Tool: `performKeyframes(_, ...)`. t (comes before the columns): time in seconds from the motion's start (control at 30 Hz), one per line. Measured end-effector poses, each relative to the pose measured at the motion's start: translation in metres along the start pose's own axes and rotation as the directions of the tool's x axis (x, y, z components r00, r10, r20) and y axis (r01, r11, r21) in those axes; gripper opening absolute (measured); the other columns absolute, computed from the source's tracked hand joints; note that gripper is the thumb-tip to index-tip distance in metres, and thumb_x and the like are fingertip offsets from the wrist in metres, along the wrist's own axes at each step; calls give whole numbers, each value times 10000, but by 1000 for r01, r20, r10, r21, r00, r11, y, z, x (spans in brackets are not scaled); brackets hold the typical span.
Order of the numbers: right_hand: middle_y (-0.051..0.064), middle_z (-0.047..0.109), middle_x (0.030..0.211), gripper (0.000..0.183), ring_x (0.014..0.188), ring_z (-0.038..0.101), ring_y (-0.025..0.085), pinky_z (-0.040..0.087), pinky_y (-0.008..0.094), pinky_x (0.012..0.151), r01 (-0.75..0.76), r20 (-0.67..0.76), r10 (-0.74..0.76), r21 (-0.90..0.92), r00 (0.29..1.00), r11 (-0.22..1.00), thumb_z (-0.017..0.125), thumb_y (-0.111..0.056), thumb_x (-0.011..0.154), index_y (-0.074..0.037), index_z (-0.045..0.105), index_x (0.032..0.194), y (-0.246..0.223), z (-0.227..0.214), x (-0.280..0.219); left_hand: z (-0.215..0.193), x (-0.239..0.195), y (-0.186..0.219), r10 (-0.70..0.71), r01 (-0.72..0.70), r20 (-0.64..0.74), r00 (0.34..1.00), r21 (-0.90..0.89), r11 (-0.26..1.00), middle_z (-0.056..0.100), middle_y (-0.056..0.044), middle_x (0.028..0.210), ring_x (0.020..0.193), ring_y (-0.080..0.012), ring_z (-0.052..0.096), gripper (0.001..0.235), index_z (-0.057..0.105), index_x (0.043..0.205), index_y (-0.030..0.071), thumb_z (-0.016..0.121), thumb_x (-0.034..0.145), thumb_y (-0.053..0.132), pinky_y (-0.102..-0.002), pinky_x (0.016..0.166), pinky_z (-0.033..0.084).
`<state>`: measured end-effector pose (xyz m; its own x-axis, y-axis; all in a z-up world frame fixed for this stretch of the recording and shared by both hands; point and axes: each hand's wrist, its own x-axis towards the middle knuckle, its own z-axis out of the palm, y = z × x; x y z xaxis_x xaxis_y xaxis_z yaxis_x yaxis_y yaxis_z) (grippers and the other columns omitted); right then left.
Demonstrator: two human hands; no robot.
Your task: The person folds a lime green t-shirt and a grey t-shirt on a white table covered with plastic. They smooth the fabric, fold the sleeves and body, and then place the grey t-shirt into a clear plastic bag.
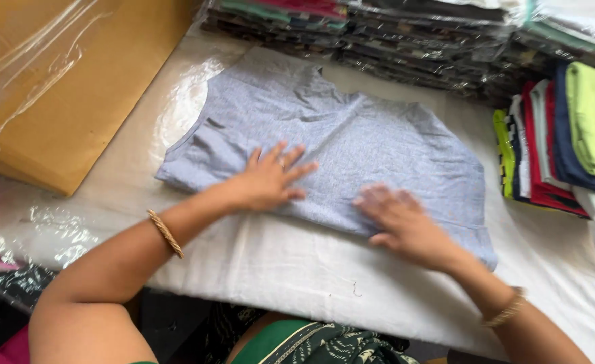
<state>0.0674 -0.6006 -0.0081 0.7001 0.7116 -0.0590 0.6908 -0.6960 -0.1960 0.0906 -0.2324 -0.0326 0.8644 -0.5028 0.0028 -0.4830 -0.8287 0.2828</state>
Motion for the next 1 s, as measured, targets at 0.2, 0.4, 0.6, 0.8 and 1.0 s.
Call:
performKeyframes(0.2, 22, 119, 1706, 699, 1566, 29, 225, -23, 515, 1226, 23, 44, -19, -110, 999, 994, 335, -559, 1014, -248, 197, 1625, 42, 22, -2, -13, -9, -35, -345, 328, 265, 900, 109, 938, -123, -73, 1710, 1559, -390, -117, 768, 63, 1620, 446, 339, 954, 710, -706, 1177, -59)
performKeyframes(0.4, 108, 477, 1538, 483, 1428, 436, 283, 316, 485, 1174, -444, -215, 481, 201, 850, 873, 444, -355, 1057, -141, 507, 1485, 169, 7, -2, -38, 69, -164, -393, 387, 202, 897, 72, 919, 425, -153, 1545, 1411, -408, 424, 684, 367, 1556, 217, 473, 994, 592, -521, 1138, 386)
performKeyframes(0.6, 181, 681, 1222, 348, 1150, 635, 356, 495, 447, 983, -427, -501, 458, 184, 734, 885, 687, -180, 921, -47, 686, 1242, 155, -24, 57, -16, 167, -198, -508, 494, -318, 801, -129, 860, 643, -223, 1310, 1220, -442, 597, 414, 643, 1302, 65, 587, 1036, 376, -548, 1000, 495)
performKeyframes(0.8, 99, 730, 974, 180, 942, 674, 292, 518, 434, 878, -126, -363, 91, -76, 927, 989, 736, -68, 811, -94, 767, 986, 70, -44, 31, 33, 198, -214, -509, 403, -578, 638, -314, 860, 613, -266, 1271, 1146, -464, 600, 462, 645, 1288, 41, 703, 929, 326, -528, 943, 501)
performKeyframes(1.0, 74, 765, 1078, 284, 912, 737, 211, 599, 373, 818, -220, -30, 242, 314, 970, 923, 722, -189, 895, -111, 750, 1167, 72, -65, 12, 30, 182, -189, -504, 413, -538, 675, -291, 863, 612, -249, 1307, 1075, -471, 638, 393, 671, 1279, 82, 714, 940, 276, -546, 883, 528)
